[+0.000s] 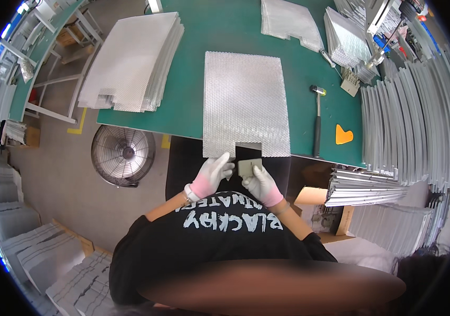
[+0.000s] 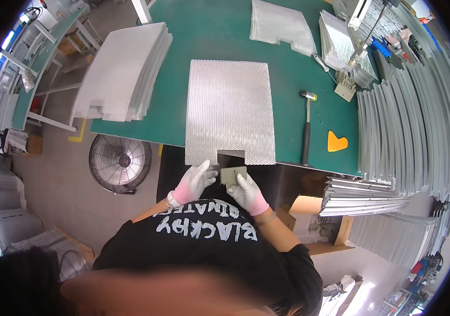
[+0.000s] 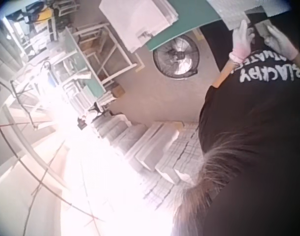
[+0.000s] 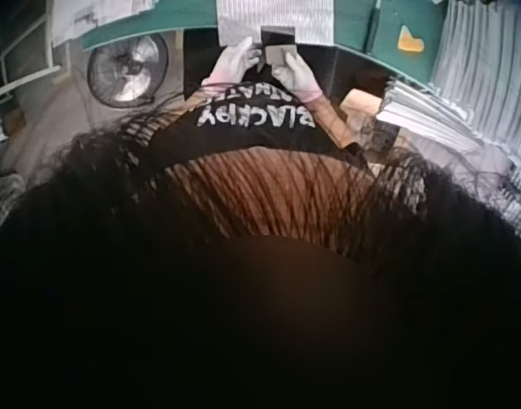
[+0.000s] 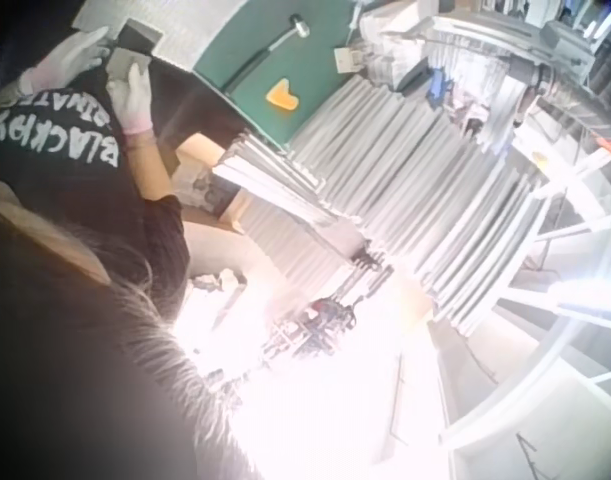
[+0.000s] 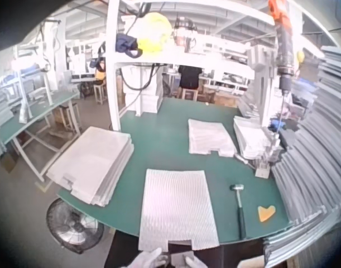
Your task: Assembling metal frames onto mesh filter panels using a hammer and an electric screwdriver.
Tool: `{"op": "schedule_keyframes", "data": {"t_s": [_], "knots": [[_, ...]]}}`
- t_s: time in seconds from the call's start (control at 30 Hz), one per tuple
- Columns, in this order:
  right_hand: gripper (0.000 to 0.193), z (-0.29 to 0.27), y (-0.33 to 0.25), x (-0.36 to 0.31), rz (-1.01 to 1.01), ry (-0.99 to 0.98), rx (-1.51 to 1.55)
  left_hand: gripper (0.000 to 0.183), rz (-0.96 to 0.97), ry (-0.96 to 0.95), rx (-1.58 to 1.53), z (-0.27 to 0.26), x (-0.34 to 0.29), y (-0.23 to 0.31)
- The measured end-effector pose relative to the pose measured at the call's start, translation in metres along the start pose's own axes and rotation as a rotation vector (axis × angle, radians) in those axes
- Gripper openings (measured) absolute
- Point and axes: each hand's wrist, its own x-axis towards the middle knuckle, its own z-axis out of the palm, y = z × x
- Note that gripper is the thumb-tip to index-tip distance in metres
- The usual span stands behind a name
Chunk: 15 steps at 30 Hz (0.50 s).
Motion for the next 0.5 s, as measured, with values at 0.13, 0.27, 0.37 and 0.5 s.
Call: {"op": "schedule_keyframes", "data": {"t_s": [0.13, 0.27, 0.37, 0.5], "knots": [[0.025, 0.012, -0.005, 0.010, -0.086, -0.017, -0.095, 0.043, 0.091, 0.074, 0.042, 0.013, 0.009, 0.003], [0.025, 0.017, -0.003, 0.011, -0.156, 0.115, -0.254, 0.038, 0.178, 0.119, 0.179, 0.015, 0.008, 0.004], [0.026, 0.022, 0.000, 0.010, -0.189, 0.209, -0.297, 0.038, 0.149, 0.132, 0.209, 0.012, 0.012, 0.000], [0.026, 0.026, 0.003, 0.010, -0.197, 0.206, -0.336, 0.040, 0.135, 0.135, 0.116, 0.011, 0.013, -0.004]]}}
